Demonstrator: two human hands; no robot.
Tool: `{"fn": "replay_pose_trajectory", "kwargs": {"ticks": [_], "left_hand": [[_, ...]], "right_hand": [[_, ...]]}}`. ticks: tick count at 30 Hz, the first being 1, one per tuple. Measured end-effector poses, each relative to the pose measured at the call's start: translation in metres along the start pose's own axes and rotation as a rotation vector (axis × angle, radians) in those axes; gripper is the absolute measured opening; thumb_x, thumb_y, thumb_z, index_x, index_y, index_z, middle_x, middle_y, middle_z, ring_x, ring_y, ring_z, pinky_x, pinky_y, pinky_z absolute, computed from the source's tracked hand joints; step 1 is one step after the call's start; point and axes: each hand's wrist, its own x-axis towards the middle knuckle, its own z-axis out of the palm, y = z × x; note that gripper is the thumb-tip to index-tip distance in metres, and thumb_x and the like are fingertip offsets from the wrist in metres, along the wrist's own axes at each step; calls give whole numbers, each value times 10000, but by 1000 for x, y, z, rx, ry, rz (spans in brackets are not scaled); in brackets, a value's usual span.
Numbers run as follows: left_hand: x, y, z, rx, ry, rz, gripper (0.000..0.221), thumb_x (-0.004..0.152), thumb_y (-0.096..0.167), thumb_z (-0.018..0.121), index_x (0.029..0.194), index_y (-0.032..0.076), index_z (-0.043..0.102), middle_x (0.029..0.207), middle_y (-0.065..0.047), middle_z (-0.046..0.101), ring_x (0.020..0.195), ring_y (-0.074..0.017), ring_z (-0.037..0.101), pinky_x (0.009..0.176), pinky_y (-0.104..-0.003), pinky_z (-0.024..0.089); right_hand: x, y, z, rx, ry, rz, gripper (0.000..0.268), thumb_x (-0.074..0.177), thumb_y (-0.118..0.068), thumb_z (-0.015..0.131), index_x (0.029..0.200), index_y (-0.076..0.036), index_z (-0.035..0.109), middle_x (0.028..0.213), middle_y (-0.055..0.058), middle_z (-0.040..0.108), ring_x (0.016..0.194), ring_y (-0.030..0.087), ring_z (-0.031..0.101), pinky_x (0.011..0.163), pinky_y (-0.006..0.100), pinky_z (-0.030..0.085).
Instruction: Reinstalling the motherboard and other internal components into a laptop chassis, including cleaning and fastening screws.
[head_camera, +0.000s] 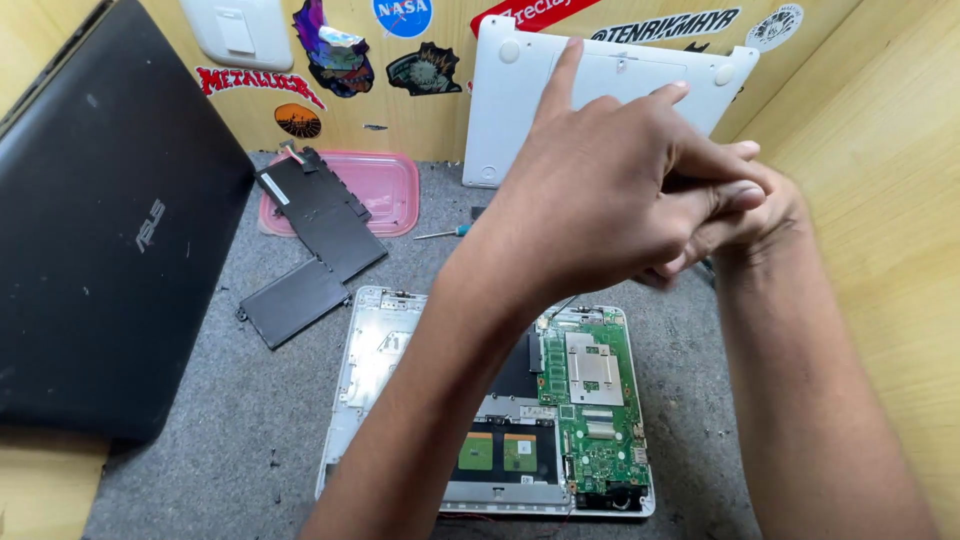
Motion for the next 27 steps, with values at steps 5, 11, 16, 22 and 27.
{"fn": "replay_pose_trajectory", "kwargs": {"ticks": [5, 11, 16, 22, 27], "left_hand": [[-4, -14, -8, -21, -34, -8, 230, 907, 327, 635, 1051, 329, 815, 1146, 117, 771, 1395, -377, 403, 1148, -644, 26], [-2, -13, 5, -58, -21, 13, 204, 917, 389, 658, 1059, 371, 802, 1164, 117, 796, 1315, -241, 611, 1145, -662, 55], [-1, -23, 7, 15, 15, -10, 260, 959, 357, 602, 1164, 349, 760, 1233, 73, 762, 1413, -372, 448, 1158, -686, 2], [-17, -14, -8, 24, 344, 35, 275, 1051, 323, 515, 1144, 205, 746, 1150, 26, 719, 1007, -185, 559, 913, -422, 325], [-92, -29, 29, 489, -50, -262, 456, 1037, 471, 491, 807, 183, 760, 834, -44, 752, 787, -266, 668, 865, -505, 453]], "right_hand": [[14, 2, 17, 70, 276, 94, 264, 859, -104, 696, 1113, -53, 645, 1065, 66, 610, 1005, 160, 598, 859, 293, 544], [42, -33, 51, 138, 606, 193, 227, 878, -45, 571, 1104, -71, 585, 912, 32, 511, 835, 125, 494, 722, 265, 453], [71, -69, 70, 172, 846, 239, 231, 895, 2, 466, 1096, -86, 536, 784, 2, 429, 693, 94, 407, 607, 241, 377], [63, -85, 81, 13, 1200, 177, 70, 1038, -111, 444, 1093, -123, 486, 693, -29, 366, 596, 83, 366, 554, 246, 376], [42, -40, 98, -235, 1586, -94, 392, 1059, -500, 516, 1002, -115, 475, 755, 47, 452, 677, 156, 481, 663, 290, 475]]}}
